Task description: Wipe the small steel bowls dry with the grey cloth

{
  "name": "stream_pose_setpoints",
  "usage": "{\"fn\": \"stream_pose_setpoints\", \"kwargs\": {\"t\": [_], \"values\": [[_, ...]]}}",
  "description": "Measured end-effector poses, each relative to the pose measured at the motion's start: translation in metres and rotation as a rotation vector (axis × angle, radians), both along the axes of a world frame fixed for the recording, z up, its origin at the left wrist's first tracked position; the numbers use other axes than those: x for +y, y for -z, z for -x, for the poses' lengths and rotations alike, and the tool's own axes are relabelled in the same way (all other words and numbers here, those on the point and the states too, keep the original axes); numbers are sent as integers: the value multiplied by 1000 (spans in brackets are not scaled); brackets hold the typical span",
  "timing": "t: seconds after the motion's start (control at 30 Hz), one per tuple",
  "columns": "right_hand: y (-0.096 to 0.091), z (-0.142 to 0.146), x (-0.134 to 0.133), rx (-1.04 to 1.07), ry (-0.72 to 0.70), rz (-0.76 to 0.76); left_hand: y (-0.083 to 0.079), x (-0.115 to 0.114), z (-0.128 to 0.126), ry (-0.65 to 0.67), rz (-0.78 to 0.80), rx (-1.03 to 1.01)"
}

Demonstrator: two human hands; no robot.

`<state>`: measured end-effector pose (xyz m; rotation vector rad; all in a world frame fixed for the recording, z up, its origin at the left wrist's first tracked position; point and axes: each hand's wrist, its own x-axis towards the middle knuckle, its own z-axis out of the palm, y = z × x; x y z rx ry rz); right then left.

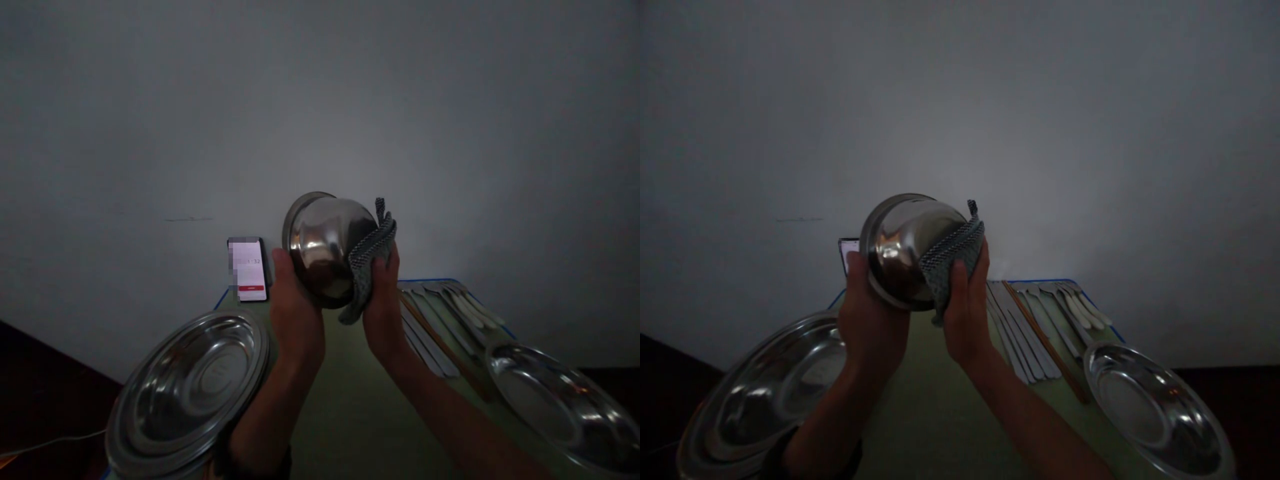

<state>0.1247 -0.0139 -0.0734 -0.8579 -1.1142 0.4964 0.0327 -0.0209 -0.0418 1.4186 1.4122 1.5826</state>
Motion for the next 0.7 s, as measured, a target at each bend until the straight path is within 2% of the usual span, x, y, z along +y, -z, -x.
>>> {"fn": "stream_pose_setpoints", "kwargs": {"t": [0.07, 0.13, 0.27, 0.37, 0.43, 0.53, 0.63, 0.7], "values": [[3, 1, -3, -160, 65, -46, -6, -4, -4, 62, 19, -132], [7, 1, -4, -302, 131, -123, -11, -7, -8, 122, 11, -155], [13, 0, -4, -494, 235, -255, -19, -12, -6, 224, 1, -41], [11, -1, -5, -583, 274, -313, -19, -14, -1, 187, -92, 132], [9, -2, -6, -630, 267, -355, -17, -14, 2, 143, -228, 266], [7, -2, -7, -672, 233, -377, -11, -13, 6, 191, -402, 454], [6, -4, -6, -617, 171, -324, -11, -10, 13, 285, -450, 608], [3, -8, -5, -547, 102, -234, -15, -9, 17, 352, -448, 679]]}}
